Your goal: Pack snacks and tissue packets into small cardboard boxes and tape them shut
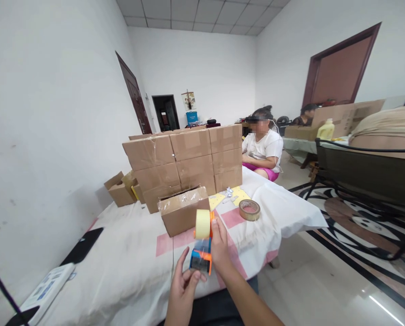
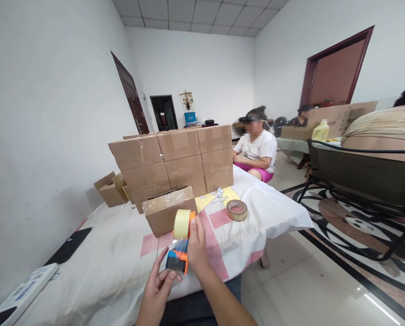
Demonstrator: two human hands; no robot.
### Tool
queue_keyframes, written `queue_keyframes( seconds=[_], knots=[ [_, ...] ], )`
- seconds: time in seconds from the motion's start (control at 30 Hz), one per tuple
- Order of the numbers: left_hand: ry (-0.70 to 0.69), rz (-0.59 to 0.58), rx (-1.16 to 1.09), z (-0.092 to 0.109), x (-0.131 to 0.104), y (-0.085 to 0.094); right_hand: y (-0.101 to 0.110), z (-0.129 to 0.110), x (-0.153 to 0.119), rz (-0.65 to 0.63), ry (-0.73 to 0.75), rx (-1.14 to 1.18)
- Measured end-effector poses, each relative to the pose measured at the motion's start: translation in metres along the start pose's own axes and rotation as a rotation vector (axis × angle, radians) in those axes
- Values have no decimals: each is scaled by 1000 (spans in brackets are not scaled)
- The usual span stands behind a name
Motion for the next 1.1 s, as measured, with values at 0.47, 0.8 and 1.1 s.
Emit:
queue_keyframes(
  seconds=[0.47, 0.8, 1.1],
  knots=[
    [24, 45, -44, 14, -7, -5, 0, -14, -7, -2, -46, 8],
    [132, -69, -42, 12, -6, 0, 1, -9, -3, -59, -61, 51],
    [85, -60, -21, 17, -9, 0, 0, -12, -5, -37, -78, 70]
  ],
)
Point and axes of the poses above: each hand's wrist, its own x-axis towards the middle knuckle, its own y-axis out of the back of the hand, z = x × y, the point moved 1 cm from there along x, towards the middle knuckle, and after that the axes turned 3 degrees about z, right-handed, at the moved point
